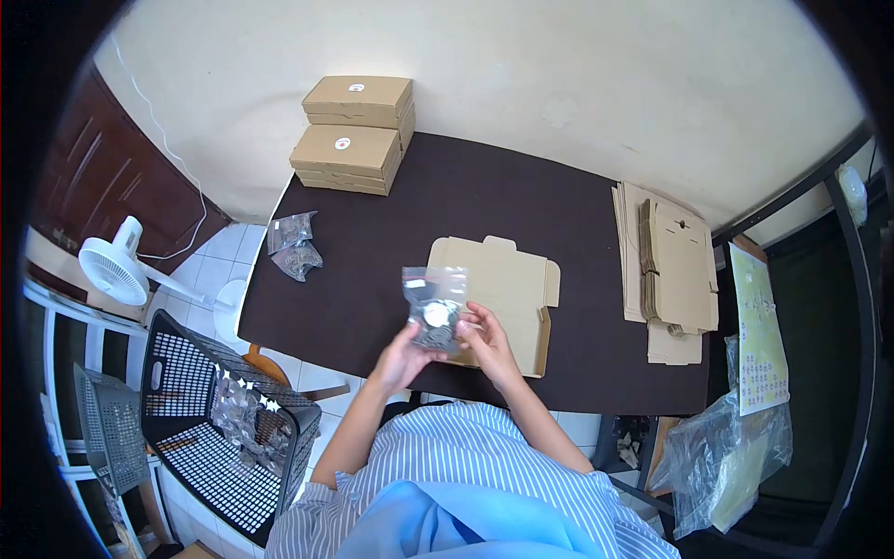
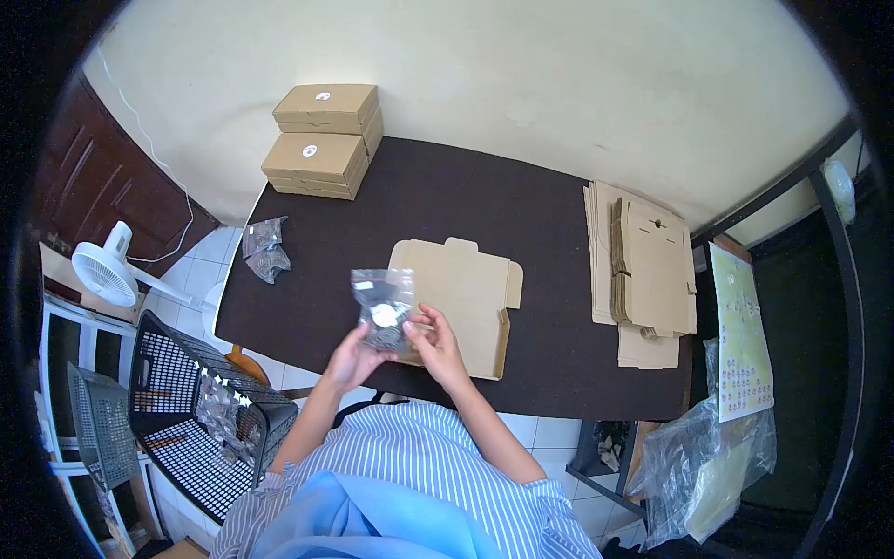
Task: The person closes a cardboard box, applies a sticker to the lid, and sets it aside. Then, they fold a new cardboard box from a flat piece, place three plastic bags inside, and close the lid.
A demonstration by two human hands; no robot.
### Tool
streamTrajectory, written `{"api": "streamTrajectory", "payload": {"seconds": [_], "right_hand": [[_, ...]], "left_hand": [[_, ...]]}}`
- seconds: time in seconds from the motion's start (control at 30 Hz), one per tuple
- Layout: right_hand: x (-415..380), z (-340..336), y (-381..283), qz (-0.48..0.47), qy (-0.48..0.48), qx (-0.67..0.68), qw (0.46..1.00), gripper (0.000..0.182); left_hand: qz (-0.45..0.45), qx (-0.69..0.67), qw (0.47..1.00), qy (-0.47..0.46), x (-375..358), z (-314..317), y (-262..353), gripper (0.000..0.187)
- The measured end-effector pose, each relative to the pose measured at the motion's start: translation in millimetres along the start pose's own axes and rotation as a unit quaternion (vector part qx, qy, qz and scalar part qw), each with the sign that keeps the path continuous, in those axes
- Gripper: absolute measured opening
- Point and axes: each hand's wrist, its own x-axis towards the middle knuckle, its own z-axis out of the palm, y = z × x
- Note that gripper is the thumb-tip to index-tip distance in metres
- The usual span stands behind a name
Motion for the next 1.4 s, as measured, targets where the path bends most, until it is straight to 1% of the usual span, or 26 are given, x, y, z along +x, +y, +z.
{"api": "streamTrajectory", "payload": {"seconds": [0.03,0.1,0.2,0.27,0.37,0.43,0.5,0.57,0.6,0.63,0.7,0.77,0.83,0.9,0.97,1.0,1.03,1.1,1.13,1.17,1.23,1.27,1.3,1.33,1.37,1.4], "right_hand": [[1,3,-1,0.038,-0.024,0.042,0.998,0.058],[6,4,19,0.001,-0.019,0.064,0.998,0.062],[8,-6,33,-0.032,0.017,0.026,0.999,0.067],[11,-14,38,-0.026,0.109,-0.166,0.98,0.072],[17,-19,52,0.0,0.089,-0.272,0.958,0.077],[15,-12,55,-0.015,0.087,-0.267,0.96,0.079],[11,-3,45,0.0,0.066,-0.261,0.963,0.083],[10,0,48,-0.054,0.091,-0.349,0.931,0.084],[9,3,44,-0.104,0.114,-0.433,0.888,0.085],[7,3,40,-0.104,0.117,-0.433,0.888,0.085],[3,2,26,-0.073,0.129,-0.425,0.893,0.087],[-1,0,27,-0.096,0.157,-0.413,0.892,0.082],[-5,-3,32,-0.154,0.16,-0.444,0.868,0.08],[-9,-1,34,-0.152,0.172,-0.424,0.876,0.074],[-14,-2,32,-0.15,0.158,-0.425,0.879,0.068],[-15,-3,30,-0.148,0.16,-0.427,0.878,0.068],[-17,-4,30,-0.147,0.162,-0.417,0.882,0.065],[-19,-5,28,-0.142,0.165,-0.407,0.887,0.061],[-20,-5,27,-0.151,0.165,-0.407,0.885,0.059],[-20,-4,25,-0.161,0.165,-0.406,0.884,0.056],[-19,2,19,-0.17,0.156,-0.394,0.89,0.053],[-19,5,15,-0.18,0.146,-0.382,0.895,0.05],[-18,9,10,-0.178,0.146,-0.382,0.895,0.05],[-17,14,6,-0.18,0.116,-0.346,0.913,0.049],[-15,19,2,-0.181,0.086,-0.31,0.929,0.048],[-14,27,1,-0.135,0.066,-0.24,0.959,0.046]], "left_hand": [[-0.017,0.014,1.0,-0.02,3,-3,-9,0.043],[-0.014,0.076,0.997,-0.009,3,-6,-14,0.048],[0.018,0.287,0.954,0.086,-3,-11,-5,0.052],[0.096,0.376,0.903,0.182,-4,-31,11,0.05],[0.257,0.434,0.796,0.335,2,-87,40,0.046],[0.245,0.54,0.673,0.443,0,-116,75,0.052],[0.243,0.542,0.622,0.51,8,-144,99,0.064],[0.173,0.5,0.634,0.564,25,-182,121,0.078],[0.122,0.449,0.682,0.564,31,-186,136,0.085],[0.123,0.45,0.683,0.562,38,-188,142,0.085],[0.122,0.502,0.603,0.608,49,-187,156,0.088],[0.122,0.528,0.613,0.574,58,-179,167,0.089],[0.049,0.672,0.557,0.486,66,-153,170,0.089],[0.048,0.711,0.543,0.444,74,-154,163,0.084],[-0.019,0.779,0.475,0.409,84,-166,154,0.076],[0.04,0.775,0.47,0.42,81,-162,150,0.06],[0.039,0.776,0.472,0.417,79,-164,148,0.06],[0.161,0.738,0.535,0.379,72,-176,150,0.049],[0.27,0.731,0.505,0.37,71,-186,148,0.047],[0.269,0.732,0.505,0.369,69,-195,143,0.047],[0.324,0.573,0.671,0.342,56,-188,143,0.047],[0.321,0.574,0.672,0.341,48,-180,140,0.047],[0.312,0.386,0.81,0.313,39,-155,136,0.05],[0.285,0.175,0.903,0.268,31,-127,129,0.054],[0.241,-0.045,0.947,0.21,26,-107,118,0.059],[0.225,-0.05,0.956,0.18,24,-96,104,0.062]]}}
